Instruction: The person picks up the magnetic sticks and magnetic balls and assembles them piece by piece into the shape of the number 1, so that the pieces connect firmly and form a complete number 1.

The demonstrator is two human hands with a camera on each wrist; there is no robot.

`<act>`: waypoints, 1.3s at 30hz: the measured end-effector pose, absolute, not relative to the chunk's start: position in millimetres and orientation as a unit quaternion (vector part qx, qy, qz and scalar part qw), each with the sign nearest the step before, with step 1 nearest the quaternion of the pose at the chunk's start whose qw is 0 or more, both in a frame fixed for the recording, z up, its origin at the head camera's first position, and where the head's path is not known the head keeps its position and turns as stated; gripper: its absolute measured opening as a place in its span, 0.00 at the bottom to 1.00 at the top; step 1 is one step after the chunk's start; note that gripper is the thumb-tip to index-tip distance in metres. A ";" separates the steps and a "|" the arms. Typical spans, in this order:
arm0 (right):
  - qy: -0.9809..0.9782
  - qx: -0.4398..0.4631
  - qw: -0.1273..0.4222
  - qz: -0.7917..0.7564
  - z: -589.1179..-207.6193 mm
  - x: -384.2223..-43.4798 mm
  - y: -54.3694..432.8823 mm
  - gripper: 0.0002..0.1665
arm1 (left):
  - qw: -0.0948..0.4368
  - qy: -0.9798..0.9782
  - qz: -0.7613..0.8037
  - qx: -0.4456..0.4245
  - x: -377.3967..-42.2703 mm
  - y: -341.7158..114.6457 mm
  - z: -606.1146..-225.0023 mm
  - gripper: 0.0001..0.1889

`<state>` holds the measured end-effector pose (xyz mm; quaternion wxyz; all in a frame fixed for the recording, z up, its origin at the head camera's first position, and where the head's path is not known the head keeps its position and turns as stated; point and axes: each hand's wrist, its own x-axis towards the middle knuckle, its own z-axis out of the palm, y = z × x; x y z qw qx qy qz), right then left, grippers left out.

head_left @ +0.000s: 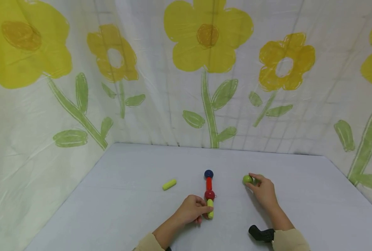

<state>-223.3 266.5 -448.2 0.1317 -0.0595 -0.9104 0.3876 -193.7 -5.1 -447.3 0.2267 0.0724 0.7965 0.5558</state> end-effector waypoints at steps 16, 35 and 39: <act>-0.927 -0.036 0.153 0.342 -452.2 -219.6 259.4 0.25 | 0.226 0.799 0.553 0.070 -195.2 -6.4 -451.0 0.11; -0.918 -0.041 0.140 0.369 -454.9 -210.9 254.0 0.25 | 0.225 0.798 0.553 0.084 -194.1 -6.9 -448.9 0.11; -0.907 -0.045 0.129 0.398 -456.5 -209.3 252.5 0.25 | 0.223 0.802 0.549 0.082 -194.0 -6.9 -448.2 0.11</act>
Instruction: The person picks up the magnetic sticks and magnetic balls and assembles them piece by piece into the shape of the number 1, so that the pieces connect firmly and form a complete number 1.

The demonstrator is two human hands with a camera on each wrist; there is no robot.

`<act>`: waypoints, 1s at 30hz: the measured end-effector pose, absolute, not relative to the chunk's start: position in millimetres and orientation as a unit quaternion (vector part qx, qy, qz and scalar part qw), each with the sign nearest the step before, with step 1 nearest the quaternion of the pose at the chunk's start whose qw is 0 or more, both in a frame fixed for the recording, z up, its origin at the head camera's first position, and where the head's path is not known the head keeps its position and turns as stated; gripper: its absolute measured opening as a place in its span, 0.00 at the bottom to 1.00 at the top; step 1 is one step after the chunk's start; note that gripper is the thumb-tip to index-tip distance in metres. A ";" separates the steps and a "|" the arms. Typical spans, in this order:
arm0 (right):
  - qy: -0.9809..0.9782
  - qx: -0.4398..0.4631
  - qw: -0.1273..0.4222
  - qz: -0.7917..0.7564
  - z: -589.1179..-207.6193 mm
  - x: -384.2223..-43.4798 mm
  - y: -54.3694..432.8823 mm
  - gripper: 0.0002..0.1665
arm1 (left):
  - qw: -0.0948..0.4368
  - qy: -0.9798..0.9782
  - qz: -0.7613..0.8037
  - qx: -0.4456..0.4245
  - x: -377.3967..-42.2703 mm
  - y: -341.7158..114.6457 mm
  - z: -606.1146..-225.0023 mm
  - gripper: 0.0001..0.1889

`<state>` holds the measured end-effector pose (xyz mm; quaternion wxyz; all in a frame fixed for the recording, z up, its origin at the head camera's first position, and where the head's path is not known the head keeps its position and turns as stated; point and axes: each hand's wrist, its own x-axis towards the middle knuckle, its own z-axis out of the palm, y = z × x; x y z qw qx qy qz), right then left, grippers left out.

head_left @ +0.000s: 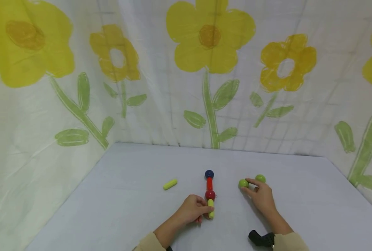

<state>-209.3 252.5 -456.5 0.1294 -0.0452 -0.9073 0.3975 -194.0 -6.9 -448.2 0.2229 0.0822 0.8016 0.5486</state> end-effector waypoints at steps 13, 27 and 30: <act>-0.874 -0.067 0.058 0.478 -455.8 -189.6 236.0 0.27 | 0.220 0.800 0.551 0.083 -194.4 -7.4 -448.1 0.11; -0.872 -0.068 0.020 0.485 -457.1 -156.1 216.6 0.24 | 0.212 0.798 0.558 0.079 -193.7 -5.7 -450.8 0.11; -0.873 -0.059 0.009 0.484 -457.2 -151.7 213.2 0.24 | 0.212 0.797 0.560 0.078 -193.9 -5.6 -451.7 0.10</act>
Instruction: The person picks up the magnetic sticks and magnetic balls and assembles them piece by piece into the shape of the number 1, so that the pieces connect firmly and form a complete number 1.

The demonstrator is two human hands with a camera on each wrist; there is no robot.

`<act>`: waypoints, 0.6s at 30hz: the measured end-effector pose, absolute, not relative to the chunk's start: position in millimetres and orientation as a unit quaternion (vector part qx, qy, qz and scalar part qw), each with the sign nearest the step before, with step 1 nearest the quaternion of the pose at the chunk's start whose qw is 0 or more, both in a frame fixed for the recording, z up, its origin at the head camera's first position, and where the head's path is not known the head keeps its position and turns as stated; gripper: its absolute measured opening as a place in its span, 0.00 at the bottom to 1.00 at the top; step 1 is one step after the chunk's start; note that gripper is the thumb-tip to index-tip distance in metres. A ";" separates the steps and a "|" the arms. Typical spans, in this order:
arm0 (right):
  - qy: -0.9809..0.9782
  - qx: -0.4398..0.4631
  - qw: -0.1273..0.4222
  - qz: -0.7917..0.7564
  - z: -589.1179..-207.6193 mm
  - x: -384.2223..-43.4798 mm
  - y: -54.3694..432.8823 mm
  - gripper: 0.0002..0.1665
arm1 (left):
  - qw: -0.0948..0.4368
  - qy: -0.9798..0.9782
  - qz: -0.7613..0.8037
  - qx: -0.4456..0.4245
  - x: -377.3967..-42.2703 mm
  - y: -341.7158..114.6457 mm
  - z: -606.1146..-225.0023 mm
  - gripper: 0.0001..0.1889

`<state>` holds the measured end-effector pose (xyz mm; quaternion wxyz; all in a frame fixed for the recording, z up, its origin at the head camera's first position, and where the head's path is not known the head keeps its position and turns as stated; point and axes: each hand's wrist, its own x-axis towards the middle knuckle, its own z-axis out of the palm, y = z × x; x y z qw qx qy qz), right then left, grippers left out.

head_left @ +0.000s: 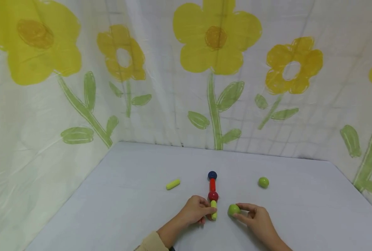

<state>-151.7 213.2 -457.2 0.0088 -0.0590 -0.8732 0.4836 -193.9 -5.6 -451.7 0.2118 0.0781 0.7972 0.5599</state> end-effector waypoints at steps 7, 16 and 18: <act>-0.873 -0.013 -0.038 0.485 -454.8 -140.7 202.9 0.28 | 0.214 0.795 0.561 0.082 -193.7 -7.4 -450.2 0.10; -0.856 0.056 -0.070 0.510 -458.4 -131.0 187.9 0.25 | 0.216 0.794 0.563 0.083 -193.7 -6.9 -450.0 0.09; -0.852 0.070 -0.069 0.514 -458.4 -129.6 185.9 0.24 | 0.215 0.794 0.563 0.084 -194.0 -6.5 -450.7 0.10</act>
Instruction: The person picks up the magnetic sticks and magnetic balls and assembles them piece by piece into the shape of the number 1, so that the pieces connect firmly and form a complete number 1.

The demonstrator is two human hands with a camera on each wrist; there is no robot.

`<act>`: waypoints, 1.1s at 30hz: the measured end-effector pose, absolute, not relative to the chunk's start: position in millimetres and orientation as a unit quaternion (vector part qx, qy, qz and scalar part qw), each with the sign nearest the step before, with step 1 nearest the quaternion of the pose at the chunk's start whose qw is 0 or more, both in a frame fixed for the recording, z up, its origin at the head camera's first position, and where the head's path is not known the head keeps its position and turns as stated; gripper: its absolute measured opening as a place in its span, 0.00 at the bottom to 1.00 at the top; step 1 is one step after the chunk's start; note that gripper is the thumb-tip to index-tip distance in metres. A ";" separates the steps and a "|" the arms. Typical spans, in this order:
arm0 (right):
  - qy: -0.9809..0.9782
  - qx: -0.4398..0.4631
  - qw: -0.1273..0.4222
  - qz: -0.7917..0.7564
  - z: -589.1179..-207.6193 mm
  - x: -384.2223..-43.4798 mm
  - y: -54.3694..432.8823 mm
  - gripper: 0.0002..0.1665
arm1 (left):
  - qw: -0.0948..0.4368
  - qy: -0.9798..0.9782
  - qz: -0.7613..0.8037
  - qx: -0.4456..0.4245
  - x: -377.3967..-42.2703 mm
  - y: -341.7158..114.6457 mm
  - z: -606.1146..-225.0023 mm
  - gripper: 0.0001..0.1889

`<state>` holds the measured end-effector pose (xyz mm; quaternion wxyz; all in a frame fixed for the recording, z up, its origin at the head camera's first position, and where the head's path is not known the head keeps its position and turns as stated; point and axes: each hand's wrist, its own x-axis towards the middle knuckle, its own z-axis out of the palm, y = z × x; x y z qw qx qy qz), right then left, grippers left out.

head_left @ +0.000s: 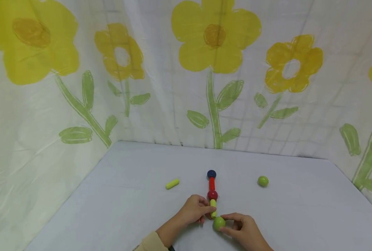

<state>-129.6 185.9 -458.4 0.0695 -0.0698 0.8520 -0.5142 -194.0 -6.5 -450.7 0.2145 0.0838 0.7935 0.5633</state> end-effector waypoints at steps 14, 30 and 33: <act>0.845 -0.080 0.066 -0.525 -457.8 -127.0 175.2 0.24 | 0.215 0.788 0.569 0.090 -193.2 -5.9 -449.7 0.10; 0.845 -0.062 0.057 -0.528 -460.4 -130.2 169.9 0.24 | 0.212 0.791 0.567 0.093 -194.3 -6.6 -449.9 0.11; 0.845 -0.062 0.057 -0.529 -459.3 -129.7 169.9 0.24 | 0.212 0.788 0.570 0.095 -194.2 -6.9 -449.8 0.12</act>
